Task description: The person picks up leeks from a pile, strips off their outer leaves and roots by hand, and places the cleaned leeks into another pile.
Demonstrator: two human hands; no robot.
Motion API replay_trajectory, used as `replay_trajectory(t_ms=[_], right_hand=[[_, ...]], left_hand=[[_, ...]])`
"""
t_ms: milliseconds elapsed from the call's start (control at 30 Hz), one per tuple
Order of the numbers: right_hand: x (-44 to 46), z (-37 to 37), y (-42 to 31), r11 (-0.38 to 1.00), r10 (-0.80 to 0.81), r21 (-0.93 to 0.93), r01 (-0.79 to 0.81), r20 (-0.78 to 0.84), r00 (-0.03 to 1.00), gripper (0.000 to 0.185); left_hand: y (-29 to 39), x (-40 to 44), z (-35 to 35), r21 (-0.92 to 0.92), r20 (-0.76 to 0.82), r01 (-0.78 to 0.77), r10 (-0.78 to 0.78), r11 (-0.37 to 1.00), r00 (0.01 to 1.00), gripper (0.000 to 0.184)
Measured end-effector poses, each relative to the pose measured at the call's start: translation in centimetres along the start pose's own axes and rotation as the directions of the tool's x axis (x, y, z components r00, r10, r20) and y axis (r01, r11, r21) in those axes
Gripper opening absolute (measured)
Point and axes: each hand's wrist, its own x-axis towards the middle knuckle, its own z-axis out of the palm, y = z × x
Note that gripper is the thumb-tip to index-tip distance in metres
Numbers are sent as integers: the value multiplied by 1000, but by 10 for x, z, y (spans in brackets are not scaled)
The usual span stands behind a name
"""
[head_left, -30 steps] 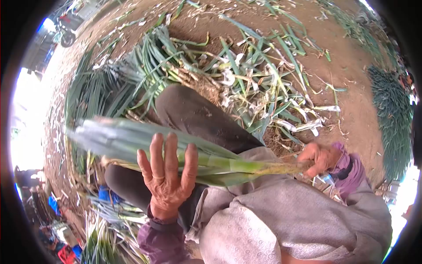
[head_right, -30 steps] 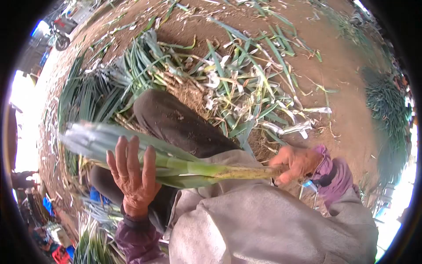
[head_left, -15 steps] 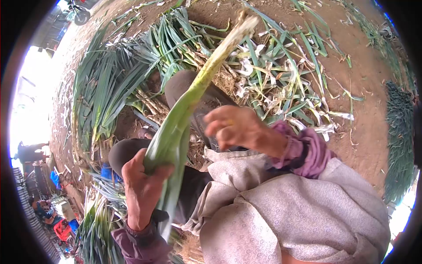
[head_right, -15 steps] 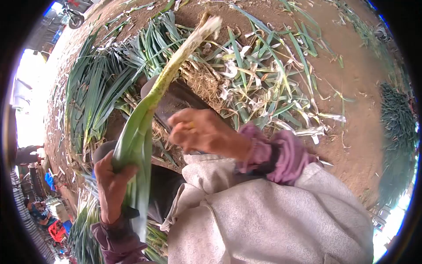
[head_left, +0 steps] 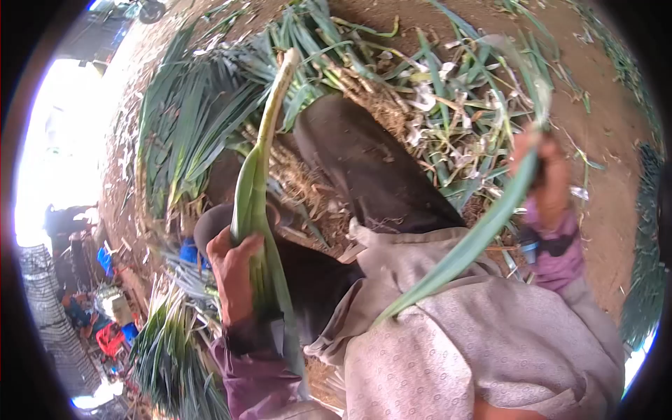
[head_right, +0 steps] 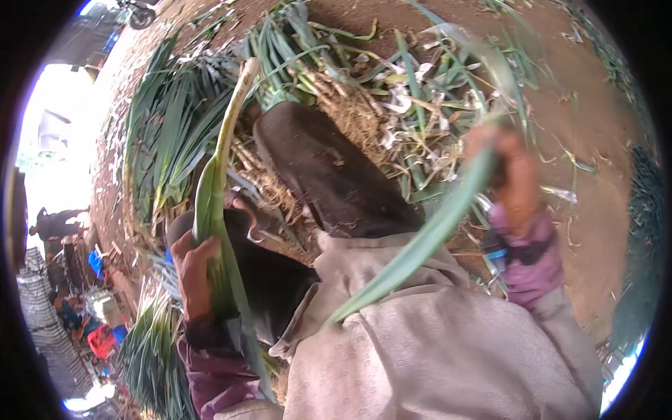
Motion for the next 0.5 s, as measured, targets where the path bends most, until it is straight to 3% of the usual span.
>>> replay_trajectory(t_ms=[67,100,133,167,233,267,300,333,367,400,433,467,500], right_hand=[[24,-56,-4,987,-119,-141,73,-348,930,30],[27,-69,-4,886,-144,-462,-28,-333,932,31],[29,-80,-5,672,-167,-731,-121,-309,936,33],[32,-86,-6,368,-183,-909,-195,-276,944,34],[30,-57,20,68,-433,-994,85,48,900,33],[24,-20,22,276,-386,-914,298,179,905,33],[17,11,30,645,-249,-680,348,243,938,42],[10,46,27,851,-65,-469,235,351,934,50],[6,74,34,971,122,-236,-29,392,912,56],[10,92,50,973,191,0,-231,565,803,70],[5,114,55,931,222,107,-348,590,777,66],[-3,138,55,864,249,208,-459,617,747,63],[-5,148,67,886,265,158,-436,598,756,56]], left_hand=[[-7,-3,-9,-52,-14,6,-7,999,1000,20],[-9,-4,-10,-96,5,0,0,995,1000,20],[-8,-5,-7,-140,20,12,-9,990,1000,21],[-8,-6,-5,-184,35,25,-19,983,999,22],[4,-13,3,113,-1,-98,99,989,995,20],[10,-17,8,260,-4,-158,165,953,986,20],[11,-28,13,450,2,-211,235,868,972,20],[8,-37,20,599,2,-333,415,728,910,21],[3,-46,28,725,33,-417,577,548,816,22],[0,-52,38,823,90,-454,712,341,697,24],[1,-58,47,865,172,-478,804,154,570,28],[-4,-66,58,922,223,-387,826,-7,517,24],[-9,-71,66,921,255,-387,810,-39,527,24]])
